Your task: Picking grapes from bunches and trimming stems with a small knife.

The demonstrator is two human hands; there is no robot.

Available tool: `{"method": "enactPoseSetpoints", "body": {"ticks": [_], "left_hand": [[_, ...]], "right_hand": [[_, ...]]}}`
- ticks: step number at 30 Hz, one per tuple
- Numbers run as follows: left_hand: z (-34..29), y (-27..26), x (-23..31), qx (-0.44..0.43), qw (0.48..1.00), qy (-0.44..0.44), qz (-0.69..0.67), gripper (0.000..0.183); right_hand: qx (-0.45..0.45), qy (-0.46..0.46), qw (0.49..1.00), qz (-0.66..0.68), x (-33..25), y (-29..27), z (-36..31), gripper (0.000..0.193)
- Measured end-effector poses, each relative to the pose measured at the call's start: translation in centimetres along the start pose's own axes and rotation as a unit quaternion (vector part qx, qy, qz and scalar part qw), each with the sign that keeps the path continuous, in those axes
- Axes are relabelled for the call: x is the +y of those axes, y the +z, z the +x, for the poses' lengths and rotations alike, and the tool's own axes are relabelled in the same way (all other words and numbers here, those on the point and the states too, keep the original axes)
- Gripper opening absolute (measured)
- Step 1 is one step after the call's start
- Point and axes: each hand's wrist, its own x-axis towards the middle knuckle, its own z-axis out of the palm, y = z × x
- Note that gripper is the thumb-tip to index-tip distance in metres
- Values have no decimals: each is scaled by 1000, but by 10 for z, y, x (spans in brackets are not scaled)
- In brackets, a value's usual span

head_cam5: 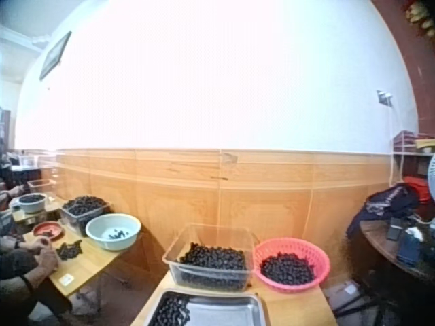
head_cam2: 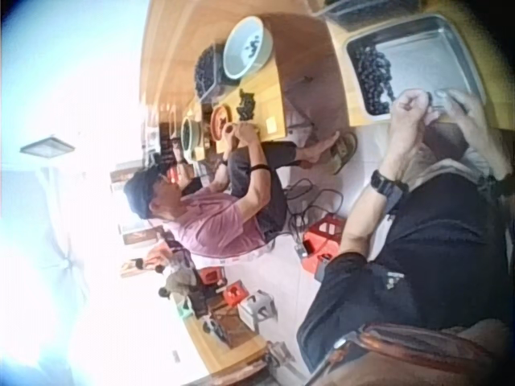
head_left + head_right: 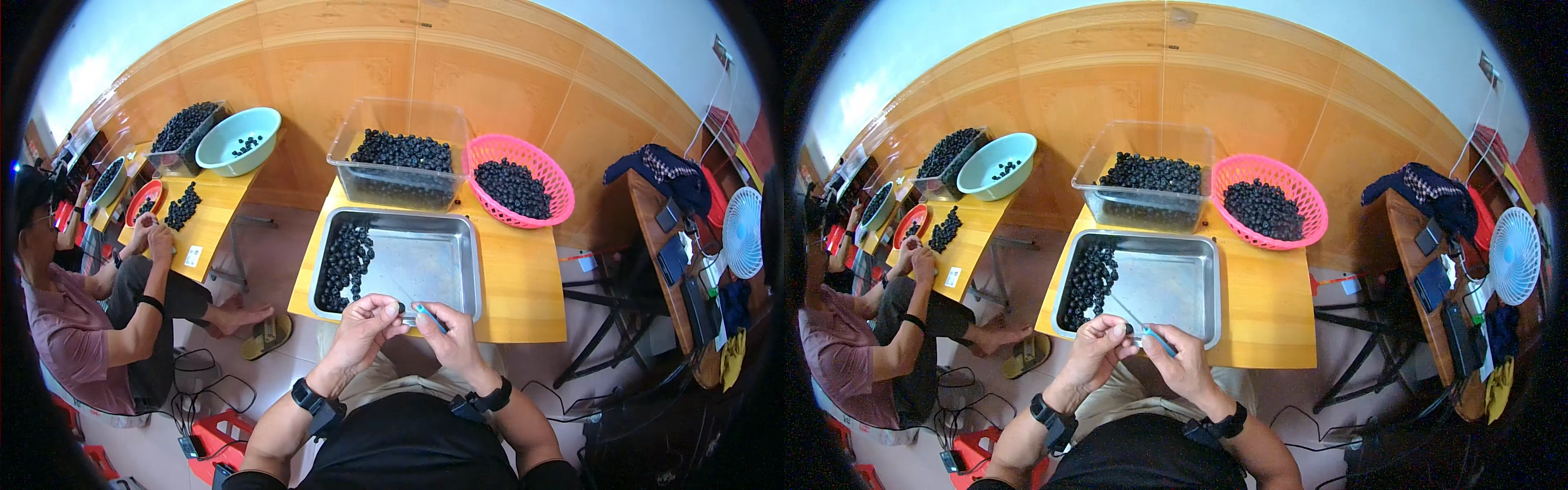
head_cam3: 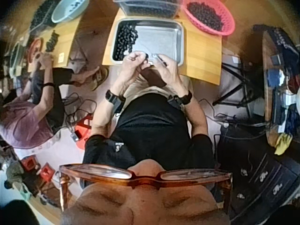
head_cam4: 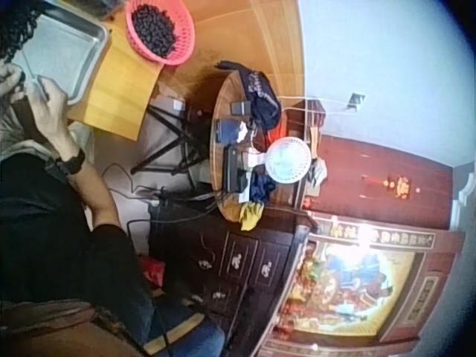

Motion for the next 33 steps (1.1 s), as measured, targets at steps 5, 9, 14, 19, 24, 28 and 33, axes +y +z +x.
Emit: {"method": "enactPoseSetpoints", "body": {"ticks": [5, 9, 14, 19, 24, 28, 33], "left_hand": [[-3, 6, -3, 12, 998, 32, -54, 13], [-7, 16, -1, 15, 998, 38, -53, 12], [-8, 19, 0, 24, 997, 54, -55, 13], [-9, 18, -3, 11, 996, 74, -47, 14], [-16, 24, 2, 15, 994, 104, -19, 14], [-24, 33, 14, -28, 988, 148, 15, 14], [-19, 21, 13, -12, 989, 149, 2, 13]], "right_hand": [[1, -75, 995, -59, -8, -2, 1, 36], [-10, -101, 989, -107, -17, -3, 1, 37], [-11, -123, 985, -122, -21, -4, 1, 37], [1, -135, 982, -134, -21, -3, 1, 34], [14, -137, 980, -147, -25, -3, 3, 34], [99, -76, 987, -101, 10, -13, 9, 35], [28, -67, 996, -44, -10, -7, 6, 36]]}}
